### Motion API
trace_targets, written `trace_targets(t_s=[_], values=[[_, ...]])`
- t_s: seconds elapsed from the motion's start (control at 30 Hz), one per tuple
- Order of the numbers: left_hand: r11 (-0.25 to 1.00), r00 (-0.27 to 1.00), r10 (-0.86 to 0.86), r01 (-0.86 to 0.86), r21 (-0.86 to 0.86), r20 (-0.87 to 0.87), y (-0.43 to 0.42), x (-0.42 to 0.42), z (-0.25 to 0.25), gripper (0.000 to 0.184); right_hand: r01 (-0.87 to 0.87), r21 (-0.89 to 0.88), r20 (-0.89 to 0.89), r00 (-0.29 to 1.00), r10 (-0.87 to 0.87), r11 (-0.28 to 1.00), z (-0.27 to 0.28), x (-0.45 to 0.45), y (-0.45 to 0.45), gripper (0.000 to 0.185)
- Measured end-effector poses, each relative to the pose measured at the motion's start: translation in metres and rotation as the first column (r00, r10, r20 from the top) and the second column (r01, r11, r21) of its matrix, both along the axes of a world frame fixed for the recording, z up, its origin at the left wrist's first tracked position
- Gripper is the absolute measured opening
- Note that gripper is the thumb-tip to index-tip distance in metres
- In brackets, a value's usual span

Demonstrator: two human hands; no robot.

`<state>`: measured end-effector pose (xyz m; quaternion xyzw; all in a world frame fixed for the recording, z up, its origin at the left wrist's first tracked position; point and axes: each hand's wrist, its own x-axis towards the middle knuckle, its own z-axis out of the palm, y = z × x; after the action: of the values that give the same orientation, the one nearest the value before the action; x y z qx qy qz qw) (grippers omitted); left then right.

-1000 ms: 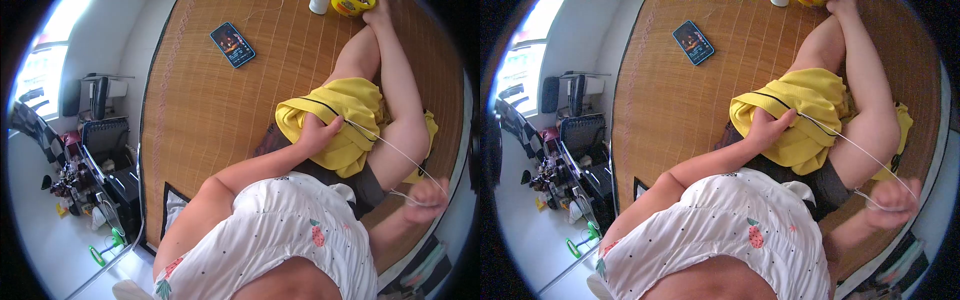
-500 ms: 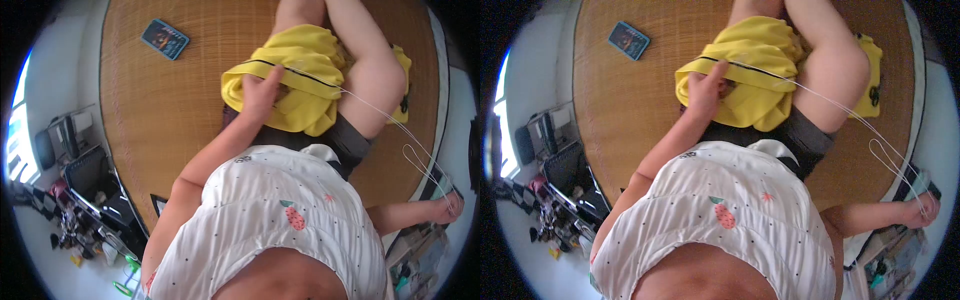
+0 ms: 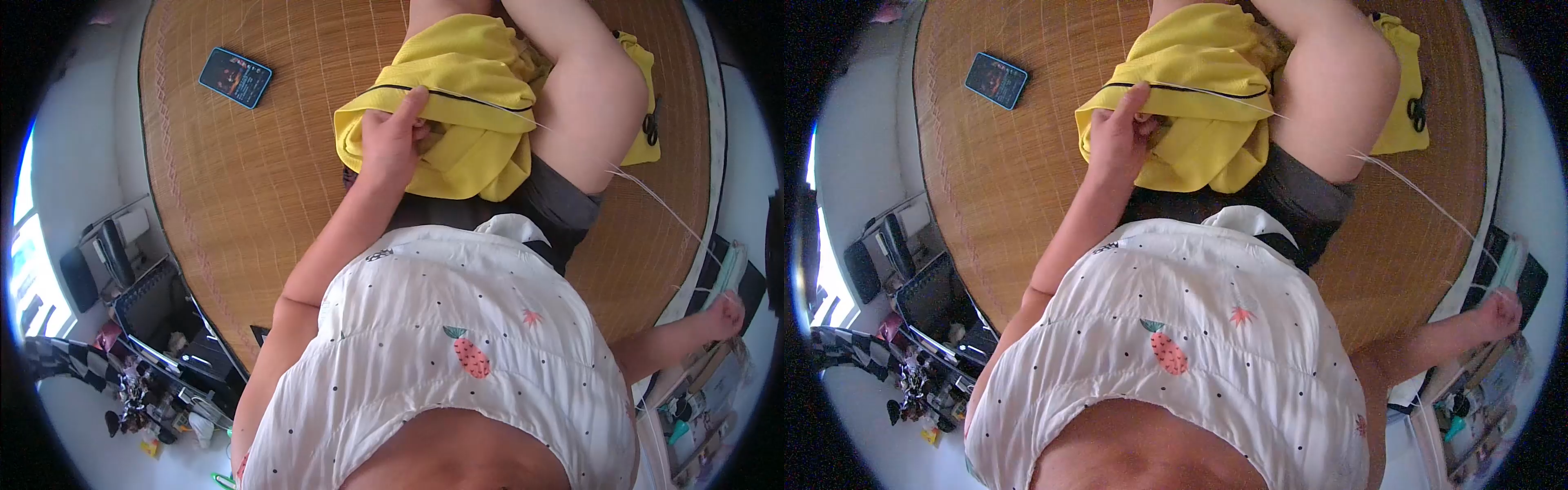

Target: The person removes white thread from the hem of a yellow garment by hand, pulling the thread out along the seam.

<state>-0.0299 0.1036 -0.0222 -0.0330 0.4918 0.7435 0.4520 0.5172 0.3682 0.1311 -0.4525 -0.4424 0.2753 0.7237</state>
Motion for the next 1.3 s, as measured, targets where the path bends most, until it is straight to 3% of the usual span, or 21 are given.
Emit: trace_targets(t_s=[0.03, 0.07, 0.13, 0.2, 0.33, 0.4, 0.47, 0.53, 0.63, 0.73, 0.93, 1.1, 1.3], values=[[0.999, 1.000, -0.020, 0.019, 0.036, 0.018, -0.003, -0.003, 0.001, 0.008, 0.191, -0.073, 0.340, 0.927, -0.156, 0.979, -0.007, -0.018, -0.003, 0.018], [0.997, 0.999, -0.038, 0.035, 0.069, 0.033, -0.005, -0.005, 0.002, 0.008, 0.287, -0.081, 0.546, 0.814, -0.199, 0.954, -0.015, -0.042, -0.008, 0.020], [0.997, 0.994, -0.050, 0.043, 0.068, 0.100, -0.008, -0.002, 0.011, 0.009, 0.323, -0.055, 0.758, 0.630, -0.171, 0.945, -0.030, -0.100, -0.019, 0.025], [0.992, 0.981, -0.090, 0.073, 0.107, 0.173, -0.012, 0.000, 0.014, 0.010, 0.237, -0.071, 0.840, 0.538, -0.070, 0.969, -0.044, -0.164, -0.031, 0.030], [0.989, 0.961, -0.123, 0.098, 0.114, 0.247, -0.013, 0.001, 0.024, 0.010, -0.137, -0.304, 0.817, 0.472, 0.331, 0.943, -0.065, -0.292, -0.081, 0.041], [0.981, 0.957, -0.146, 0.106, 0.162, 0.253, -0.014, 0.002, 0.026, 0.010, -0.511, -0.444, 0.585, 0.457, 0.670, 0.736, -0.072, -0.337, -0.109, 0.023], [0.979, 0.959, -0.152, 0.113, 0.168, 0.240, -0.017, 0.003, 0.027, 0.011, -0.728, -0.521, 0.427, 0.229, 0.875, 0.445, -0.070, -0.373, -0.131, 0.017], [0.987, 0.971, -0.125, 0.100, 0.125, 0.203, -0.018, 0.004, 0.030, 0.012, -0.784, -0.495, 0.499, 0.096, 0.861, 0.374, -0.077, -0.399, -0.140, 0.016], [0.999, 0.992, -0.050, 0.049, 0.017, 0.112, -0.017, 0.008, 0.037, 0.013, -0.841, -0.438, 0.567, 0.016, 0.824, 0.317, -0.078, -0.420, -0.147, 0.013], [0.999, 0.999, -0.043, 0.043, -0.013, 0.023, -0.020, 0.006, 0.034, 0.017, -0.779, -0.555, 0.590, -0.124, 0.797, 0.290, -0.074, -0.428, -0.150, 0.013], [0.998, 0.998, -0.058, 0.058, -0.002, -0.008, -0.022, 0.002, 0.031, 0.021, -0.847, -0.432, 0.549, 0.025, 0.835, 0.309, -0.084, -0.439, -0.154, 0.010], [0.999, 1.000, -0.018, 0.018, -0.041, 0.006, -0.019, 0.002, 0.032, 0.019, -0.815, -0.479, 0.571, -0.008, 0.821, 0.325, -0.085, -0.440, -0.150, 0.010], [0.997, 0.999, -0.053, 0.053, 0.049, 0.005, -0.025, -0.001, 0.029, 0.021, -0.801, -0.521, 0.564, -0.064, 0.823, 0.295, -0.085, -0.439, -0.151, 0.015]])
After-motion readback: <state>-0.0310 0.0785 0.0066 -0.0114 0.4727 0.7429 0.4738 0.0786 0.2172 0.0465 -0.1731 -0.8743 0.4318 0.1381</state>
